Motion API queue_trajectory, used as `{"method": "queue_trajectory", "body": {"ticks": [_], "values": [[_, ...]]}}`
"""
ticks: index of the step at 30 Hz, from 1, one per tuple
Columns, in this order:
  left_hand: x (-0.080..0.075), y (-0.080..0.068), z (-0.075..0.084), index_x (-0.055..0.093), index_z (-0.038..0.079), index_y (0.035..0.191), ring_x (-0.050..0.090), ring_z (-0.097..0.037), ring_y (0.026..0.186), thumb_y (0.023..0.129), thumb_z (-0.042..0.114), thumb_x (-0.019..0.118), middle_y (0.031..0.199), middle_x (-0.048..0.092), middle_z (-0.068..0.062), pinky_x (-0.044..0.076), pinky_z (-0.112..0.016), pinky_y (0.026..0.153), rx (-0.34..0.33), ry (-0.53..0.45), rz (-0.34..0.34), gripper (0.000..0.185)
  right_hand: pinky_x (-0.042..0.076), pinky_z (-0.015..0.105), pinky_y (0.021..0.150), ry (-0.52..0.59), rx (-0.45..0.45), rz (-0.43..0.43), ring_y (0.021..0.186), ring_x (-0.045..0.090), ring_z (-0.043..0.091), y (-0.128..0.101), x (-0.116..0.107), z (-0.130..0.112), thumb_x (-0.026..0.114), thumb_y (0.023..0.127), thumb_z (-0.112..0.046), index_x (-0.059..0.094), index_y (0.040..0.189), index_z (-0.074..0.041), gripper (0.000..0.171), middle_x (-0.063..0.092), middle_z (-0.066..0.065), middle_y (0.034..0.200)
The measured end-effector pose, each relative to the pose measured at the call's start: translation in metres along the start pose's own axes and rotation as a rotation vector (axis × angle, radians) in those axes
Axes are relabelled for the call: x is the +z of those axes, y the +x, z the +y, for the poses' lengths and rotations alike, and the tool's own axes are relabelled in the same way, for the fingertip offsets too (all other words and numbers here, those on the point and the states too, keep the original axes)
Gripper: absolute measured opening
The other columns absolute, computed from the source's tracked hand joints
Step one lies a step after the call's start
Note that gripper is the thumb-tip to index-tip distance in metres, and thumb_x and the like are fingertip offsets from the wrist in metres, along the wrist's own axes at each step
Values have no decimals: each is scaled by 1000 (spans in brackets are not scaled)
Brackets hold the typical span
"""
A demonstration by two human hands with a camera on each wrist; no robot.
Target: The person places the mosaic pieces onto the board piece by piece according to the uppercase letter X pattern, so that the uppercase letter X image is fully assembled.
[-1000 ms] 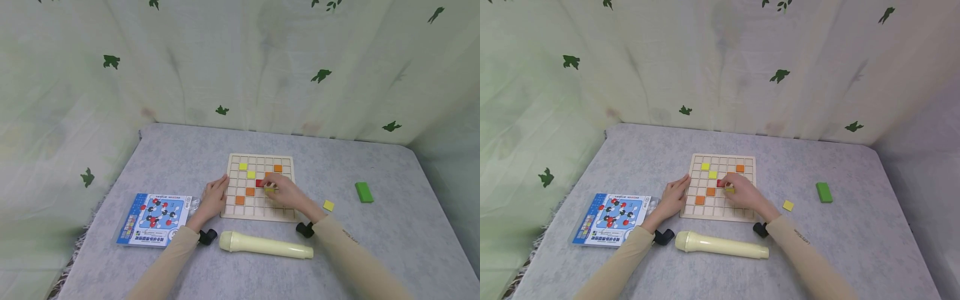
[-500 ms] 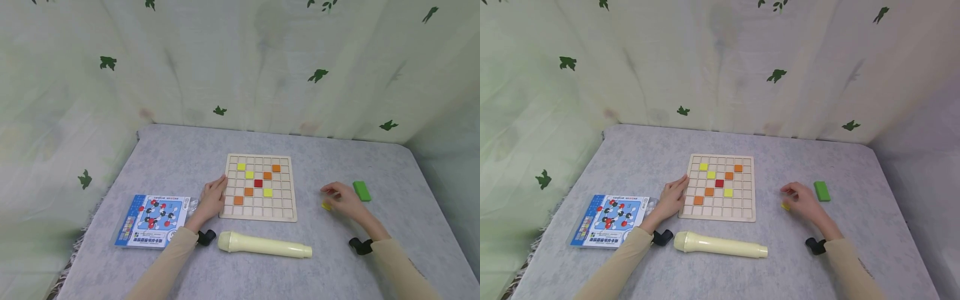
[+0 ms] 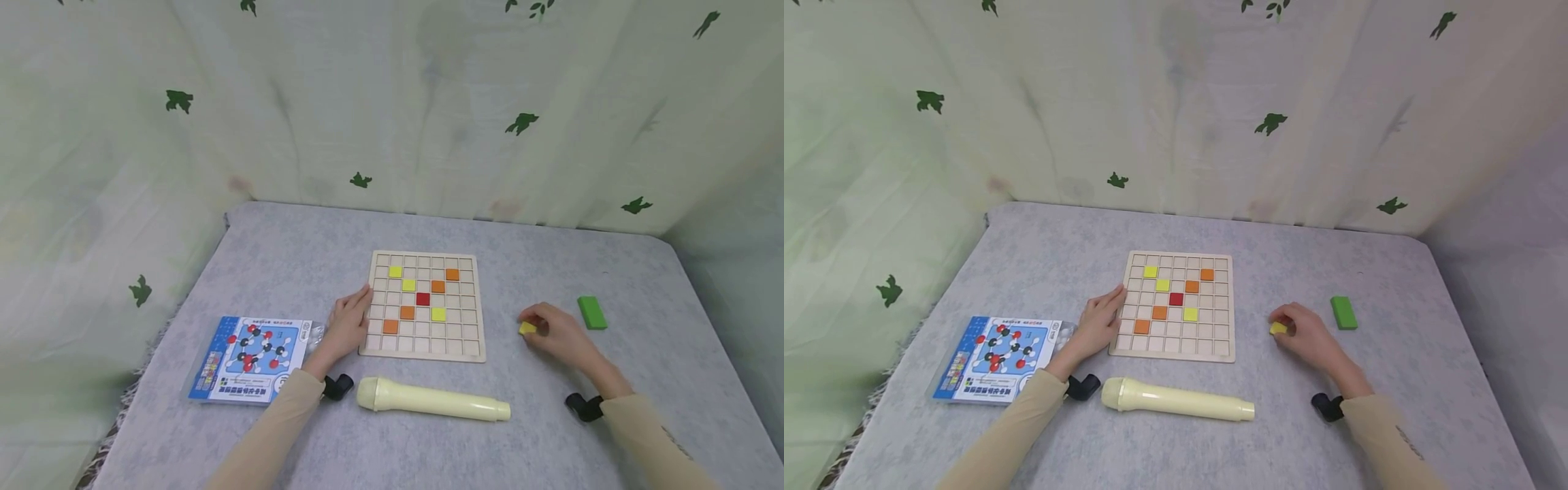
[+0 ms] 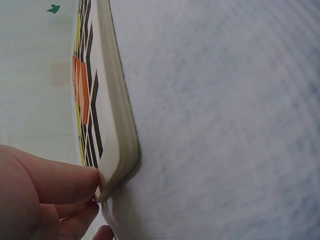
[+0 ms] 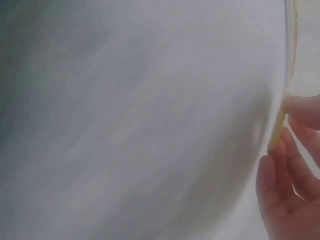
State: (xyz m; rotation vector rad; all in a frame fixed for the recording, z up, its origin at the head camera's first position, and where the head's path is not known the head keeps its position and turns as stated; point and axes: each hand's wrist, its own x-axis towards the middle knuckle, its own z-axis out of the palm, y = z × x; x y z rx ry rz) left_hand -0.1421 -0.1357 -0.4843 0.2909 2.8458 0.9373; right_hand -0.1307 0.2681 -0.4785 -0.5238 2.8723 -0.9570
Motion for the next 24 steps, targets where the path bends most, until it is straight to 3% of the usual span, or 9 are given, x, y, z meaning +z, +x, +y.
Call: {"method": "queue_trajectory", "body": {"ticks": [5, 9, 16, 24], "values": [[0, 0, 1, 33, 1, 147, 25, -34, 131, 94, 0, 48, 156, 24, -11, 21, -53, 104, 1, 2, 5, 55, 51, 38, 74, 48, -111, 11, 88, 58, 23, 16, 9, -23, 72, 78, 4, 64, 104, 1, 27, 63, 7, 100], [-1, 0, 1, 34, 0, 147, 25, -36, 131, 94, -1, 49, 155, 25, -12, 21, -54, 104, 14, -5, 14, 55, 51, 36, 75, 89, -167, -38, 88, 58, 21, 29, 22, -48, 72, 79, 3, 64, 105, 0, 27, 63, 6, 100], [-1, 0, 1, 34, -1, 147, 25, -36, 131, 94, -1, 49, 155, 25, -13, 21, -54, 104, 19, -9, 15, 55, 48, 35, 78, 128, -151, -159, 90, 55, 17, 45, 44, -79, 72, 80, 0, 64, 105, -4, 27, 62, 1, 101], [-1, -1, 1, 34, 0, 147, 25, -35, 131, 94, -1, 49, 156, 24, -11, 21, -53, 104, 9, -20, 10, 55, 47, 34, 79, 10, -141, -199, 88, 52, 16, 52, 55, -89, 72, 80, 0, 64, 106, -7, 28, 60, 1, 104]]}}
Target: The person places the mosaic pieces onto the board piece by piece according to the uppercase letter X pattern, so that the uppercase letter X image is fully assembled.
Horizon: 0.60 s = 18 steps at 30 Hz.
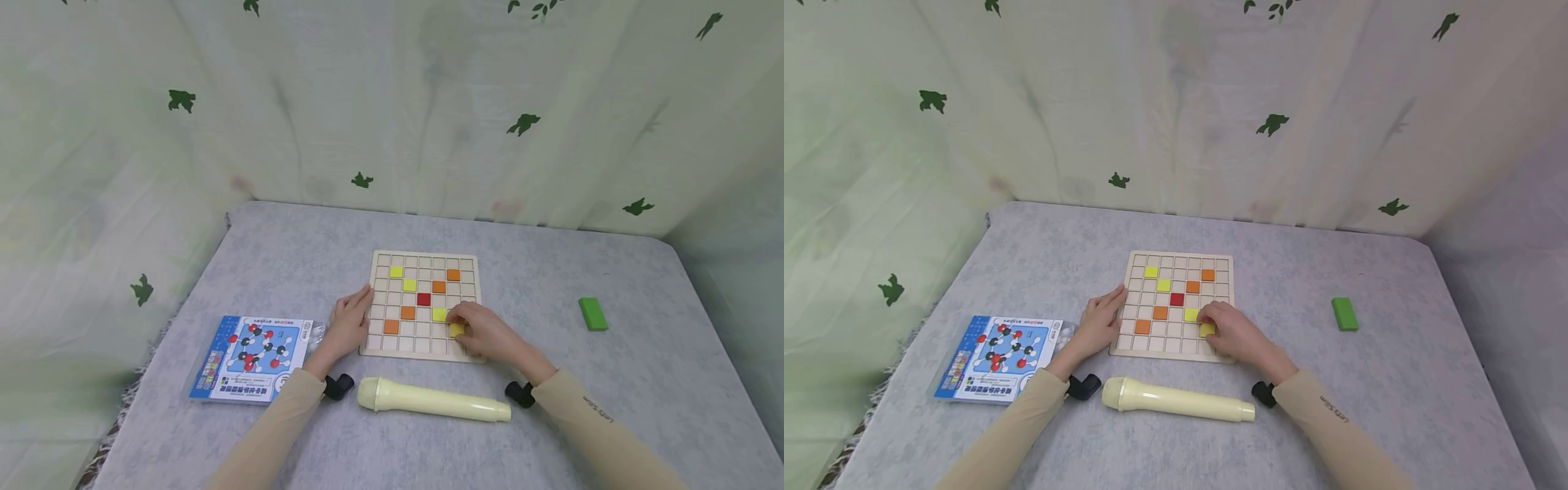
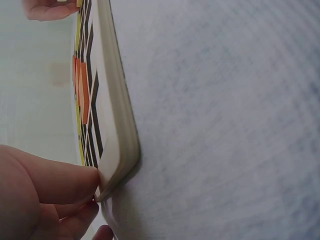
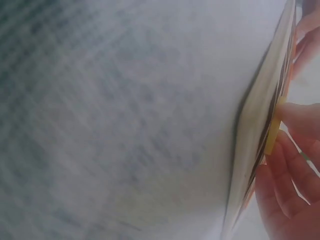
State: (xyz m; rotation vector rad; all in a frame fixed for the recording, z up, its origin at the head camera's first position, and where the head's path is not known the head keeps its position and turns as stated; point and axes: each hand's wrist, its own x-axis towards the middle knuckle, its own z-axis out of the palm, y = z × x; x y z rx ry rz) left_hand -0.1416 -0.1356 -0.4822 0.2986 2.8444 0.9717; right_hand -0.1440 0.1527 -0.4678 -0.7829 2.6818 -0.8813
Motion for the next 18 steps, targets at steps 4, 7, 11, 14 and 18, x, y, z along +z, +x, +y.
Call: {"method": "queue_trajectory", "body": {"ticks": [4, 7, 11, 14, 18], "values": [[0, 1, -1, 33, 1, 147, 25, -34, 131, 94, -1, 48, 156, 23, -11, 22, -52, 104, -8, 10, -11, 55, 47, 34, 79, 4, 7, 9, 88, 52, 16, 1, 2, 0, 72, 80, 1, 64, 105, -8, 28, 60, 1, 105], [0, 1, -2, 33, 2, 148, 24, -33, 132, 95, 0, 48, 156, 23, -9, 22, -51, 104, -14, 13, -17, 55, 47, 34, 81, 7, 9, 11, 90, 53, 16, 3, 4, 0, 72, 80, 1, 64, 104, -8, 27, 61, 0, 105], [0, 2, -3, 32, 2, 148, 23, -32, 132, 95, 0, 48, 157, 22, -9, 21, -51, 104, -16, 8, -21, 55, 48, 34, 83, 10, 10, 11, 92, 54, 15, 4, 5, 1, 73, 80, 0, 64, 104, -9, 27, 61, 0, 105], [1, 2, -4, 33, 1, 148, 24, -34, 132, 94, -1, 48, 156, 22, -10, 22, -53, 103, -8, -1, -16, 56, 48, 35, 83, 53, 17, 15, 94, 56, 16, 2, 3, 3, 72, 81, 0, 64, 104, -9, 26, 61, -1, 105], [0, 2, -5, 33, 0, 147, 25, -35, 131, 94, -1, 49, 156, 23, -12, 22, -54, 103, 3, -2, -15, 56, 48, 36, 83, 115, 22, 42, 95, 58, 18, -5, -3, 8, 67, 86, -1, 63, 108, -7, 23, 63, 0, 106]]}}
